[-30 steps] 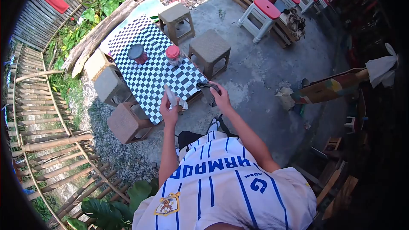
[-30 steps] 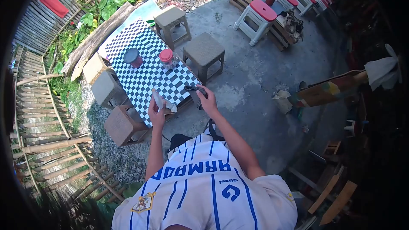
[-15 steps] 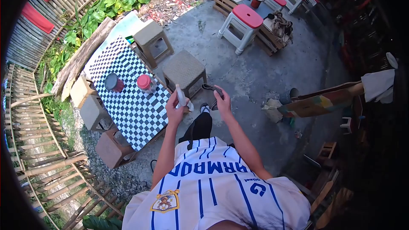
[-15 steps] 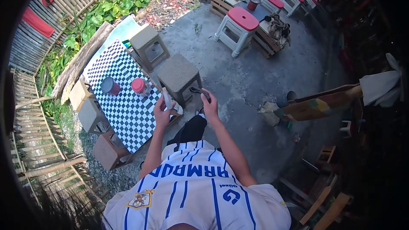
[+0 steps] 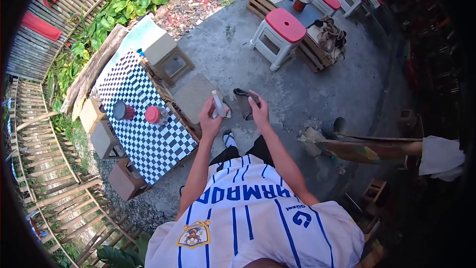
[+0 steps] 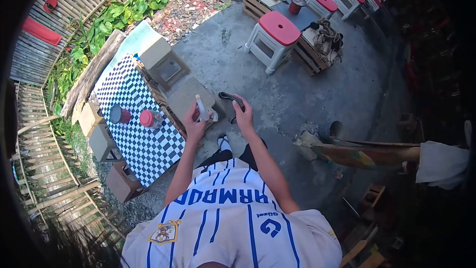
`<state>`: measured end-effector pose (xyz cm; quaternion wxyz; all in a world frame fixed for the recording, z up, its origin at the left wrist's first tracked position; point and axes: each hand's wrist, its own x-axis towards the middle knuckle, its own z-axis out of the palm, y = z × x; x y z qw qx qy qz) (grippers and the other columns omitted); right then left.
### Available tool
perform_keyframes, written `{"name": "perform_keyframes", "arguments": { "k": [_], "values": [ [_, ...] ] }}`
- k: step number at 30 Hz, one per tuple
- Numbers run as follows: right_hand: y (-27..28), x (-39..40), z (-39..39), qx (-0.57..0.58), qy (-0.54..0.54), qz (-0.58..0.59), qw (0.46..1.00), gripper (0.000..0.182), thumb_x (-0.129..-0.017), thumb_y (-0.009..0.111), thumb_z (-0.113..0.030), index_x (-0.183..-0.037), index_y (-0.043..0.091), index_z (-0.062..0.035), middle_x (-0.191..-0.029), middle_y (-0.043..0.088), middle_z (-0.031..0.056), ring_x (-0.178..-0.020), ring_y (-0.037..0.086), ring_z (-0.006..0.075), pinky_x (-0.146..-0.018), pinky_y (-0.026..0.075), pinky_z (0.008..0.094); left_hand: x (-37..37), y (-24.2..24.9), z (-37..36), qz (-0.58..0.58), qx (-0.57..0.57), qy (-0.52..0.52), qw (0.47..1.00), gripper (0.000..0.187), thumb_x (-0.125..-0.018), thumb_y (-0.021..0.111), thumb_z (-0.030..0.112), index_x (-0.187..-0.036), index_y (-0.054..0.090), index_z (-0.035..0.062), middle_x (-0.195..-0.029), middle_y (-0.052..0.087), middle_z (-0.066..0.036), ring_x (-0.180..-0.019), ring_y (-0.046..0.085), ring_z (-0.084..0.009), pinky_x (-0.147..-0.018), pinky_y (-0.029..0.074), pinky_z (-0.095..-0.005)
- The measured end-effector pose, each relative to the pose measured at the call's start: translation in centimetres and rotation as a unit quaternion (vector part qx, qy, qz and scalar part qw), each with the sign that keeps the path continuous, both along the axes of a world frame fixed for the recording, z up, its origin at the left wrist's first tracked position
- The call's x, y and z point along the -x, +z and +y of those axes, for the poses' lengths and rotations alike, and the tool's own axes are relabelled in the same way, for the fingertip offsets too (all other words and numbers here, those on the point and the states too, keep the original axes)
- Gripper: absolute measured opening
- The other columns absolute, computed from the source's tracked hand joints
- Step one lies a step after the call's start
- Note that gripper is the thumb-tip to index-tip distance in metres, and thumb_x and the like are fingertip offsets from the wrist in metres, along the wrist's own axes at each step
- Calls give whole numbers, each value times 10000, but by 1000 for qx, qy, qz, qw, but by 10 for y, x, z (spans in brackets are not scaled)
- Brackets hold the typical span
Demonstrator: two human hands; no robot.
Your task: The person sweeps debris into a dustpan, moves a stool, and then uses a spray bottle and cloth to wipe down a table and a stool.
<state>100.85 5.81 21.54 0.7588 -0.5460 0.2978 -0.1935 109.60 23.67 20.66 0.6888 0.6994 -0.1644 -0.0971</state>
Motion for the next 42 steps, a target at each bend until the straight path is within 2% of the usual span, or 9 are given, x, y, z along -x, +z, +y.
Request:
{"name": "perform_keyframes", "arguments": {
  "k": [7,10,11,14,21,26,36,39,42],
  "values": [
    [-21,-1,-125,-6,11,1,1000,357,-1015,627,-189,-1348,640,-59,-1159,693,41,-1013,618,85,-913,481,244,4,-16,-113,-33,-9,22,999,739,-749,888,33,-1397,538,-38,-1186,659,-90,-1072,668,-164,-983,533,-331],
    [-33,7,-198,33,60,5,998,364,-1007,636,-194,-1346,643,-61,-1108,693,27,-965,606,78,-872,478,236,8,-31,-177,-6,35,45,998,757,-744,891,35,-1405,530,-47,-1186,660,-95,-1057,673,-163,-977,539,-332],
    [-32,14,-223,43,72,36,996,369,-1001,644,-198,-1340,646,-53,-1032,681,8,-894,577,71,-814,465,229,8,-35,-198,-28,-4,53,998,770,-775,832,-37,-1456,474,-51,-1214,666,-131,-1071,684,-189,-959,560,-335],
    [-29,24,-292,70,59,-4,996,363,-1002,643,-203,-1332,651,-51,-1034,683,8,-889,579,72,-812,466,231,13,-31,-269,-19,-11,70,997,776,-773,847,-9,-1453,476,-58,-1194,677,-137,-1062,688,-190,-960,558,-335],
    [-33,37,-413,41,-34,39,998,348,-1010,621,-175,-1326,648,-30,-1210,684,68,-1094,617,128,-970,461,264,8,-44,-390,16,-17,15,1000,796,-762,877,48,-1448,484,-46,-1186,685,-148,-1064,693,-204,-965,556,-356],
    [-61,22,-483,54,-58,63,995,345,-1019,617,-152,-1345,636,-41,-1202,672,35,-1082,600,105,-956,455,246,-13,-46,-466,24,-30,7,999,779,-744,886,64,-1419,508,-34,-1162,696,-170,-1064,700,-232,-976,558,-376],
    [-95,-110,-615,62,39,104,992,341,-1010,618,-149,-1330,641,-33,-1219,671,55,-1106,604,121,-973,453,259,-125,-84,-610,45,-45,47,997,817,-715,915,112,-1407,512,-46,-1261,648,-186,-1121,683,-269,-963,572,-413],
    [-112,-151,-648,54,93,149,983,344,-1005,621,-151,-1326,644,-31,-1221,676,58,-1115,610,131,-986,454,269,-166,-98,-649,67,-52,92,992,770,-708,899,30,-1377,530,-66,-1244,658,-158,-1119,683,-236,-969,570,-373],
    [-140,-207,-683,60,120,153,979,352,-1003,624,-137,-1335,631,-19,-1224,678,62,-1130,615,137,-990,464,275,-217,-120,-686,29,-39,94,994,761,-754,864,30,-1416,498,-55,-1335,597,-184,-1135,678,-273,-965,575,-396]
  ]
}}
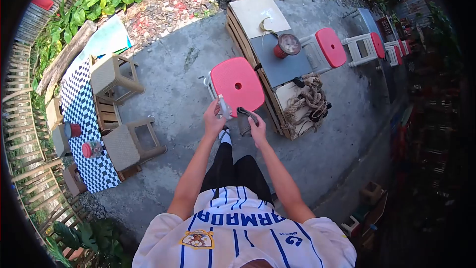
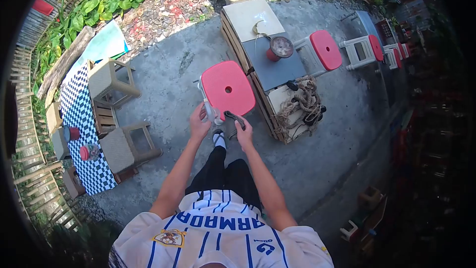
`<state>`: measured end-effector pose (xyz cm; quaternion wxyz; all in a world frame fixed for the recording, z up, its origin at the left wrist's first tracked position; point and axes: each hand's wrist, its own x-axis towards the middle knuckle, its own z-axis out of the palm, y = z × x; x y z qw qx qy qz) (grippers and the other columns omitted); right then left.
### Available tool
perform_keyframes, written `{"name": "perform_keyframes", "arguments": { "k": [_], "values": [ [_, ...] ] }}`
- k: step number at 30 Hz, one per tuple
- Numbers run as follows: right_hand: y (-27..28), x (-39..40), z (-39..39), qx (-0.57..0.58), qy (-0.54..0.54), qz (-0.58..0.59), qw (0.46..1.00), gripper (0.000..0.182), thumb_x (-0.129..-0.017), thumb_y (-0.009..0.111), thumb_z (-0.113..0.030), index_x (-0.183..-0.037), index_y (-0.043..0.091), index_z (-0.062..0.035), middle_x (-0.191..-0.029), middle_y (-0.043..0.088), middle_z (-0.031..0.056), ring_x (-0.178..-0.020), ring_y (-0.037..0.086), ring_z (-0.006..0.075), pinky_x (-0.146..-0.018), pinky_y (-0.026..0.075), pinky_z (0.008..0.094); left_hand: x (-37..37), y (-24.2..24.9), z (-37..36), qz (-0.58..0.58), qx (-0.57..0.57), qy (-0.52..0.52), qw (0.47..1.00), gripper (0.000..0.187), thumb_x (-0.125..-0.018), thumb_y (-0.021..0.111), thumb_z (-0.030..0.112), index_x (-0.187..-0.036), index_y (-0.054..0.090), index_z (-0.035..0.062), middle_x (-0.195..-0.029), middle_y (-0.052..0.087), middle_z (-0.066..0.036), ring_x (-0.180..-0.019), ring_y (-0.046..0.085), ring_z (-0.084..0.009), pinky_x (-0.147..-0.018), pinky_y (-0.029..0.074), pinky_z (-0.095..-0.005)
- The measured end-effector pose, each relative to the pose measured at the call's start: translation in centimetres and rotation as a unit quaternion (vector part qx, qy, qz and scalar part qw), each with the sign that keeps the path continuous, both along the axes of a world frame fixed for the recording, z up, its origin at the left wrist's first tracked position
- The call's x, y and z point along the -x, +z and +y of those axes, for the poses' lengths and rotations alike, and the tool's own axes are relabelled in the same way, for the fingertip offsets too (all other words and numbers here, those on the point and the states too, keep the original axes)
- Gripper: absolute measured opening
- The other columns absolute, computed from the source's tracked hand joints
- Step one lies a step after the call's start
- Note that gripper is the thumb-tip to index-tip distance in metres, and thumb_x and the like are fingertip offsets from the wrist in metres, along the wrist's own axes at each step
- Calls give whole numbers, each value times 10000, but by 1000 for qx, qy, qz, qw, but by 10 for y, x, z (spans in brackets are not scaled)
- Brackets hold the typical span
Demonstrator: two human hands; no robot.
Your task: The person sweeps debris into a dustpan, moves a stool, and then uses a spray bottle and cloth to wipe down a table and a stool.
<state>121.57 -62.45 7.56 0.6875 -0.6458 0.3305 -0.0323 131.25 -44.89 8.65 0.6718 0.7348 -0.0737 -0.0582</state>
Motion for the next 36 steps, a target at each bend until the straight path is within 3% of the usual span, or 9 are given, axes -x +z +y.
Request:
{"name": "perform_keyframes", "arguments": {
  "k": [9,19,21,24,27,29,31,34,36],
  "values": [
    [-129,-168,-68,-86,-2,-51,995,353,-1014,586,-94,-1356,600,-7,-1250,667,86,-1142,625,167,-1001,480,303,-119,-68,-84,-50,-15,72,996,735,-767,733,-113,-1454,479,-41,-1278,637,-171,-1162,670,-252,-1000,559,-377],
    [-184,-243,-101,-56,118,-18,991,358,-1025,581,-145,-1360,592,-21,-1265,662,102,-1168,614,192,-1021,473,323,-139,-116,-104,-42,-25,144,988,715,-818,717,-92,-1481,457,-37,-1306,622,-152,-1177,653,-253,-1018,542,-381],
    [-178,-244,-106,-12,135,-20,991,370,-1008,601,-159,-1349,599,-13,-1271,666,139,-1177,624,230,-1024,473,337,-134,-124,-105,-33,-41,158,986,730,-822,759,-47,-1486,455,-33,-1322,612,-145,-1206,633,-252,-1018,539,-387],
    [-163,-243,-108,159,148,-19,976,413,-962,651,-193,-1316,617,15,-1245,662,213,-1169,634,316,-1027,473,377,-132,-106,-115,9,-67,184,981,787,-806,822,29,-1494,445,-29,-1382,583,-150,-1254,600,-254,-1020,536,-392],
    [-170,-229,-108,270,80,-60,957,464,-915,690,-233,-1294,633,28,-1179,658,250,-1134,628,384,-1022,470,434,-120,-114,-118,34,-65,175,982,923,-796,848,78,-1557,332,-6,-1490,501,-188,-1347,526,-291,-1097,466,-445],
    [-149,-206,-126,234,122,-26,964,483,-919,682,-232,-1311,610,41,-1237,632,256,-1197,591,392,-1068,438,440,-105,-114,-120,29,-95,173,980,963,-817,831,85,-1586,257,5,-1517,466,-203,-1376,493,-314,-1131,419,-463],
    [-137,-176,-138,217,154,-14,964,486,-921,682,-241,-1311,607,39,-1271,618,260,-1235,570,396,-1089,424,440,-77,-109,-126,84,-102,203,970,918,-830,815,83,-1579,289,15,-1527,452,-211,-1378,492,-327,-1112,426,-470],
    [-141,-112,-162,184,162,11,970,428,-918,699,-243,-1274,653,-9,-1187,677,209,-1138,646,317,-1043,472,423,-22,-108,-125,149,-94,223,959,862,-861,792,117,-1572,313,29,-1533,443,-218,-1374,496,-344,-1101,421,-497],
    [-142,-69,-187,110,169,62,978,423,-920,709,-258,-1280,661,-42,-1231,678,182,-1134,653,305,-1076,453,441,15,-114,-129,197,-76,215,954,861,-873,788,141,-1579,305,44,-1540,434,-220,-1386,482,-351,-1114,399,-515]
  ]
}}
